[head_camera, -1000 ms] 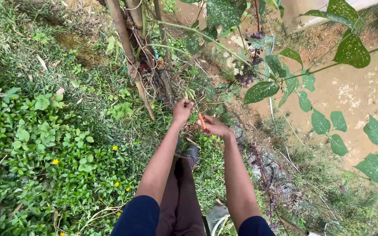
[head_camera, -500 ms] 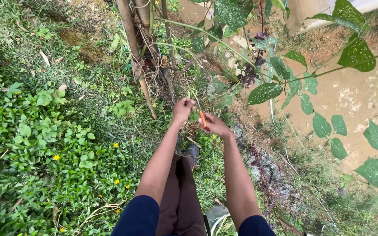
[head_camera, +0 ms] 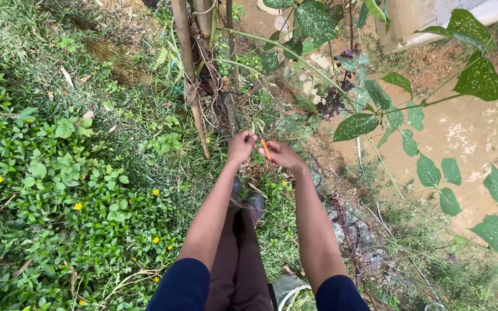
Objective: The person is harvesting long green beans from a climbing vine using scissors and placing them in a bucket.
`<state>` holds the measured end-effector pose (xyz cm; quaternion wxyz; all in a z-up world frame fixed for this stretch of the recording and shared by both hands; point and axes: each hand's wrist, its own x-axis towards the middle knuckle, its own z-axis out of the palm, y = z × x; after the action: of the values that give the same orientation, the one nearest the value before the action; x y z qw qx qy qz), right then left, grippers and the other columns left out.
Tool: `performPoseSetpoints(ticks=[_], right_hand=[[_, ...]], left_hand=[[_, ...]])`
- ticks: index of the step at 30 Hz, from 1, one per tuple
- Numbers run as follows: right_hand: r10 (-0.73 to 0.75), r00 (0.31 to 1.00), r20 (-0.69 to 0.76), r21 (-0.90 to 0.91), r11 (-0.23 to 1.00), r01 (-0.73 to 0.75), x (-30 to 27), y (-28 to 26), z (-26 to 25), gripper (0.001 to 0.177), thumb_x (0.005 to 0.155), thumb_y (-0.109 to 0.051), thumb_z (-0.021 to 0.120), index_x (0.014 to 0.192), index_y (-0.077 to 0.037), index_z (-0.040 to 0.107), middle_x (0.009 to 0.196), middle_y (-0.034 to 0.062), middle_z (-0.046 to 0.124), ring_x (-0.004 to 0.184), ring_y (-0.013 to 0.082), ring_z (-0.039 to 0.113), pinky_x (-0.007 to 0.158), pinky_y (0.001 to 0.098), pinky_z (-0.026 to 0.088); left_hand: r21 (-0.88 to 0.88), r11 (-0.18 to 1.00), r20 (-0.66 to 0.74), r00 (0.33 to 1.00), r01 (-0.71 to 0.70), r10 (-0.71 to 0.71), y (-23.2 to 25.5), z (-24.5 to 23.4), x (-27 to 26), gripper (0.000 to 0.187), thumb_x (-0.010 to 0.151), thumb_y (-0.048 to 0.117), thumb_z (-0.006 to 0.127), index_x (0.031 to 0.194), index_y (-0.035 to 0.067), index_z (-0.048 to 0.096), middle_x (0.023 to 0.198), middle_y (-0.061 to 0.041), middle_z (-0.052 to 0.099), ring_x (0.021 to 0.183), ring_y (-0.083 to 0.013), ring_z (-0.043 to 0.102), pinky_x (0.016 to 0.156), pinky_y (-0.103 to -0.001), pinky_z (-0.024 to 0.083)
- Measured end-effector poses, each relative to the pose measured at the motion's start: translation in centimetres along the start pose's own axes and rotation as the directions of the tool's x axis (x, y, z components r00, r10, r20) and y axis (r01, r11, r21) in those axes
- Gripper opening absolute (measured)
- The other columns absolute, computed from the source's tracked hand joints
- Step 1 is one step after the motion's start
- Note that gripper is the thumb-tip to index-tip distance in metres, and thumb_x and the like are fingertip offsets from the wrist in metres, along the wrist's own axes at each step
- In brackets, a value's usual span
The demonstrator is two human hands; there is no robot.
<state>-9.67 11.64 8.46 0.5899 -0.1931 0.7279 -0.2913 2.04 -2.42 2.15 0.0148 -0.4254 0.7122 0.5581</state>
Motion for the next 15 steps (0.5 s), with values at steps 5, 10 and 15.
performPoseSetpoints(ticks=[5, 10, 15], right_hand=[[-0.065, 0.993, -0.093, 0.089, 0.993, 0.073, 0.4, 2.2, 1.1, 0.05, 0.091, -0.053, 0.071, 0.122, -0.015, 0.067, 0.079, -0.0007, 0.066, 0.066, 0.0081, 0.057, 0.059, 0.0263, 0.046], [-0.059, 0.972, -0.228, 0.295, 0.947, 0.126, -2.0, 2.5, 3.5, 0.044, 0.096, -0.045, 0.071, 0.118, -0.009, 0.059, 0.086, 0.0029, 0.067, 0.073, 0.0103, 0.061, 0.067, 0.0268, 0.052], [-0.084, 0.953, -0.292, 0.35, 0.918, 0.189, -7.7, -0.4, 6.7, 0.047, 0.086, -0.032, 0.078, 0.121, -0.012, 0.054, 0.112, 0.003, 0.067, 0.097, 0.016, 0.07, 0.088, 0.0363, 0.063]], left_hand=[[-0.077, 0.997, -0.029, 0.999, -0.027, 0.025, -0.9, 0.1, -0.2, 0.017, 0.097, 0.025, 0.065, 0.097, 0.01, 0.073, 0.075, 0.0, 0.074, 0.064, -0.0122, 0.065, 0.066, -0.032, 0.051], [-0.187, 0.982, -0.096, 0.995, 0.007, -0.025, -0.6, 0.6, -3.6, 0.017, 0.099, 0.022, 0.064, 0.101, 0.01, 0.076, 0.076, -0.002, 0.075, 0.063, -0.0095, 0.061, 0.061, -0.029, 0.048], [-0.596, 0.755, 0.114, 0.96, 0.272, -0.256, 0.5, 1.8, -8.6, 0.027, 0.104, 0.015, 0.049, 0.117, 0.012, 0.072, 0.083, 0.0, 0.072, 0.063, -0.0076, 0.063, 0.054, -0.023, 0.054]])
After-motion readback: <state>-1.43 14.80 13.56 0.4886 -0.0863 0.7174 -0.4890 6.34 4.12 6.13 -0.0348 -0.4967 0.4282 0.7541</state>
